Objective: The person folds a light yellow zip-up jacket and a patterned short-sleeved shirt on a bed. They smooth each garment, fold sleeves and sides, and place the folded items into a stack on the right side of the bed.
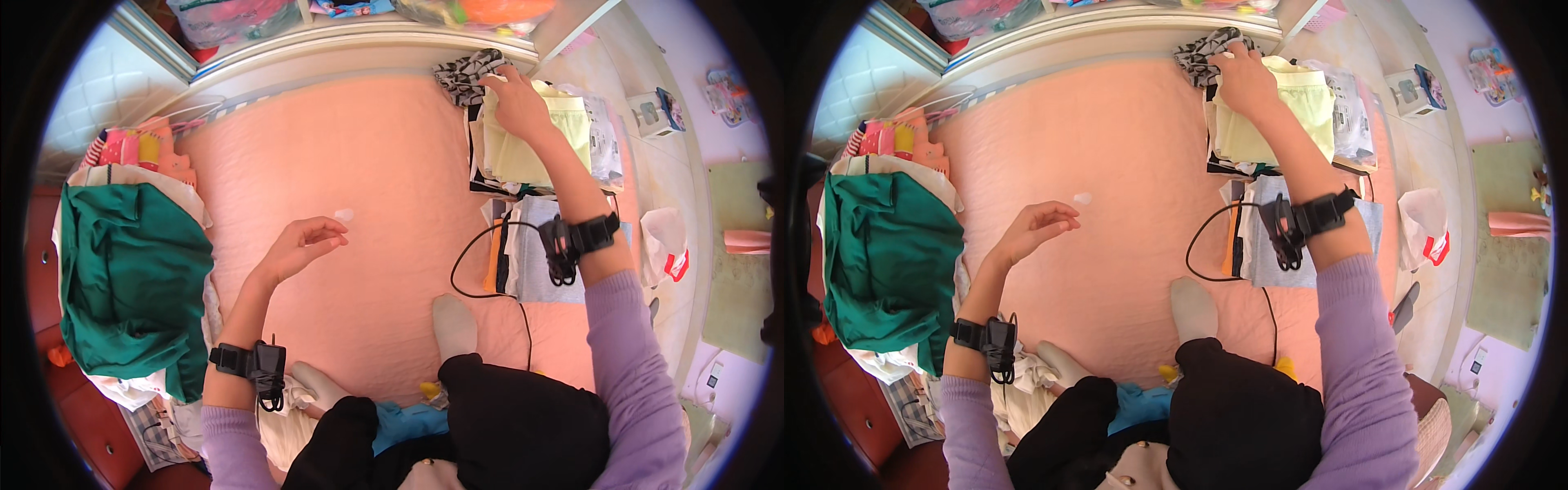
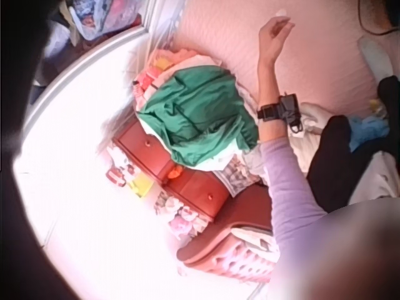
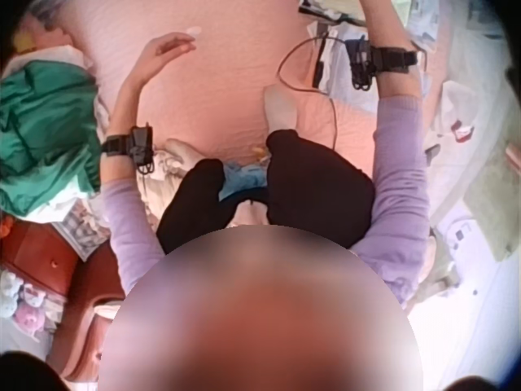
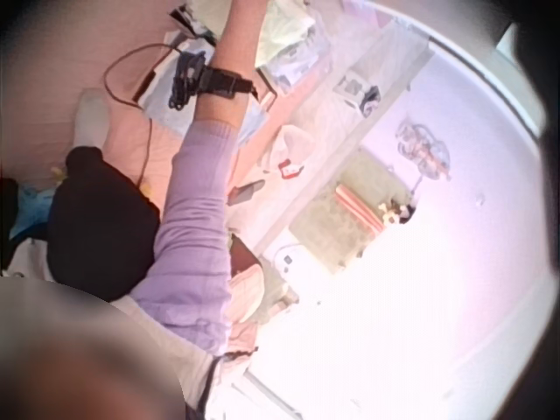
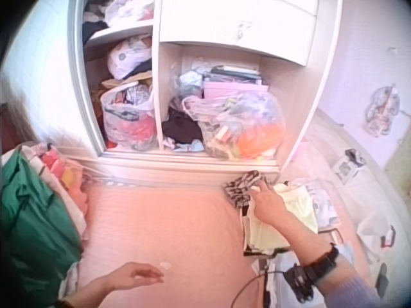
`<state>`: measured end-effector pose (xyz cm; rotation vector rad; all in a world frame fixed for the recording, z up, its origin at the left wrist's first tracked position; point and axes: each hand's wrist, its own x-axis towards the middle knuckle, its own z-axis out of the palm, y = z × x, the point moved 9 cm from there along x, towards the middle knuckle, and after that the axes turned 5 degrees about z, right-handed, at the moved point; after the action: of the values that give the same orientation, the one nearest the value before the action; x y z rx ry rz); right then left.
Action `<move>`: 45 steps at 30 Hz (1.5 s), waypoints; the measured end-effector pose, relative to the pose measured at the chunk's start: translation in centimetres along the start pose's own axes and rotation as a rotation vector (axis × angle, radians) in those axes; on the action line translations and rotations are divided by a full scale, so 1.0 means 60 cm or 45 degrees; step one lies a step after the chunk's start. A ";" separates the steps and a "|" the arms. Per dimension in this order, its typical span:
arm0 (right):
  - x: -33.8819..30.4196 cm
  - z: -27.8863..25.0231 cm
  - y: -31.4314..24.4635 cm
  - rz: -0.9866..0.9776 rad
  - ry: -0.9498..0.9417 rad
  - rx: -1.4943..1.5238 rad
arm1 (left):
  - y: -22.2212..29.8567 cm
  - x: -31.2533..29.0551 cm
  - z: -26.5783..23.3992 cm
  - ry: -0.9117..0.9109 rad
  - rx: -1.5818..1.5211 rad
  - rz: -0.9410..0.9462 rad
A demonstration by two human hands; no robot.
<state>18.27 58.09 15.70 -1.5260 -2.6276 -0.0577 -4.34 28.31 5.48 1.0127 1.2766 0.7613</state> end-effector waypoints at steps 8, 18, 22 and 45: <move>0.030 0.038 0.021 -0.311 -0.308 -0.178 | -0.020 -0.013 -0.014 0.032 0.006 -0.047; 0.007 -0.084 0.021 -0.356 0.371 -0.406 | -0.027 -0.012 -0.012 0.018 -0.006 -0.032; 0.015 -0.080 0.023 -0.264 0.537 -0.158 | -0.026 -0.007 -0.008 0.010 -0.019 -0.007; -0.114 0.016 0.195 0.346 0.399 -0.131 | -0.047 -0.026 -0.012 0.018 0.034 -0.062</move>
<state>31.74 58.05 13.81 -1.7304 -2.1908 -0.3816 -5.54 25.92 3.53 0.9956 1.3221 0.7170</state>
